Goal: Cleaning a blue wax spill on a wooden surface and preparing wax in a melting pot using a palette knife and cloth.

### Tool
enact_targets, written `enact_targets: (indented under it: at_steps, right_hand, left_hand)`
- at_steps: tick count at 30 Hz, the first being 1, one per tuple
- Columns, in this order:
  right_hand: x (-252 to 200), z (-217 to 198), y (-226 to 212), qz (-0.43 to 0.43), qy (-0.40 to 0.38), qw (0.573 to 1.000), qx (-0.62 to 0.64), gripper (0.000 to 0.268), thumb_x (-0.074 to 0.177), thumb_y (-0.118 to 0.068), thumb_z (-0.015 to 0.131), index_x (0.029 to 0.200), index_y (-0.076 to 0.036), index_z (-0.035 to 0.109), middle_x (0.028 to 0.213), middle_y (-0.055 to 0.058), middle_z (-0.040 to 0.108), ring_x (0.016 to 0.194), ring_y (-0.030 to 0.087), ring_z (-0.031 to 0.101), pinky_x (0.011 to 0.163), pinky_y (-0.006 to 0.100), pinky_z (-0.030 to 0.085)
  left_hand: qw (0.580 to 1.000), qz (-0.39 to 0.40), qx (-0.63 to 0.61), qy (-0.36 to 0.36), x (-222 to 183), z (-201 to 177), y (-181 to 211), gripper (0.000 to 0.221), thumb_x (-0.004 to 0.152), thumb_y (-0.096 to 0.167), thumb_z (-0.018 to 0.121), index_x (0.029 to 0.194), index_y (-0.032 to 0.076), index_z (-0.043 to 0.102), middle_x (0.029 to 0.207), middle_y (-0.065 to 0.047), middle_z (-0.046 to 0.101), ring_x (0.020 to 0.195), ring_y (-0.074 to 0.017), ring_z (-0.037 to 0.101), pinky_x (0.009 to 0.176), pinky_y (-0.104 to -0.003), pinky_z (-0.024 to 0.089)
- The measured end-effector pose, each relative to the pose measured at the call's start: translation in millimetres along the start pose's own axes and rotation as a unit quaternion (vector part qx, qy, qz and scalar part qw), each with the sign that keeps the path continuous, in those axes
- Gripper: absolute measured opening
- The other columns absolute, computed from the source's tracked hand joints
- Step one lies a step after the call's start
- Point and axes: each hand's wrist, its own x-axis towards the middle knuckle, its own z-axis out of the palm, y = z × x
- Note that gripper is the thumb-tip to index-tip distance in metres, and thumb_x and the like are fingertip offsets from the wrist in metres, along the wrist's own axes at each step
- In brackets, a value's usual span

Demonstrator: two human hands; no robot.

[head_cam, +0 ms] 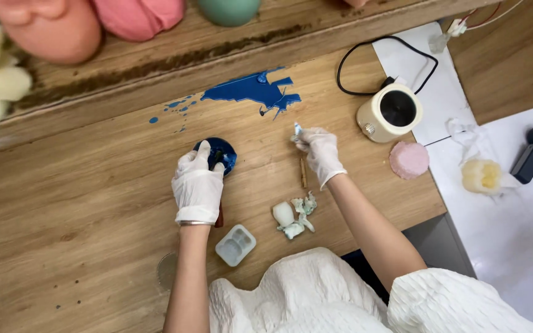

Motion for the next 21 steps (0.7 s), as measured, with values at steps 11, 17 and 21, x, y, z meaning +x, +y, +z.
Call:
enact_targets:
  at_steps: [11, 17, 21]
  right_hand:
    - [129.8, -23.8, -14.7, -0.209, 0.091, 0.897, -0.378, 0.023, 0.089, -0.009, 0.076, 0.074, -0.002, 0.060, 0.068, 0.010, 0.063, 0.059, 0.015, 0.055, 0.058, 0.032, 0.051]
    - [161.2, -13.9, 0.4, -0.279, 0.078, 0.826, -0.483, 0.027, 0.091, -0.020, 0.079, 0.079, 0.000, 0.065, 0.073, 0.017, 0.068, 0.065, 0.027, 0.063, 0.068, 0.038, 0.051]
    - [202.7, -14.1, 21.3, -0.239, 0.044, 0.746, -0.620, 0.012, 0.089, -0.018, 0.076, 0.090, -0.005, 0.075, 0.081, 0.012, 0.073, 0.077, 0.027, 0.072, 0.066, 0.038, 0.054]
  left_hand:
    - [0.994, -0.081, -0.048, 0.058, -82.8, -0.4, 15.0, 0.045, 0.090, 0.025, 0.073, 0.133, 0.013, 0.068, 0.129, -0.017, 0.065, 0.120, -0.0314, 0.061, 0.103, -0.044, 0.047]
    - [0.988, -0.075, -0.051, 0.126, -122.7, 8.2, -0.1, 0.041, 0.090, 0.020, 0.071, 0.131, 0.010, 0.070, 0.124, -0.016, 0.067, 0.121, -0.0301, 0.059, 0.103, -0.042, 0.047]
    - [0.989, -0.048, -0.047, 0.134, -127.7, 7.9, -4.2, 0.034, 0.090, 0.016, 0.071, 0.123, 0.008, 0.072, 0.124, -0.009, 0.071, 0.120, -0.0268, 0.060, 0.103, -0.040, 0.048]
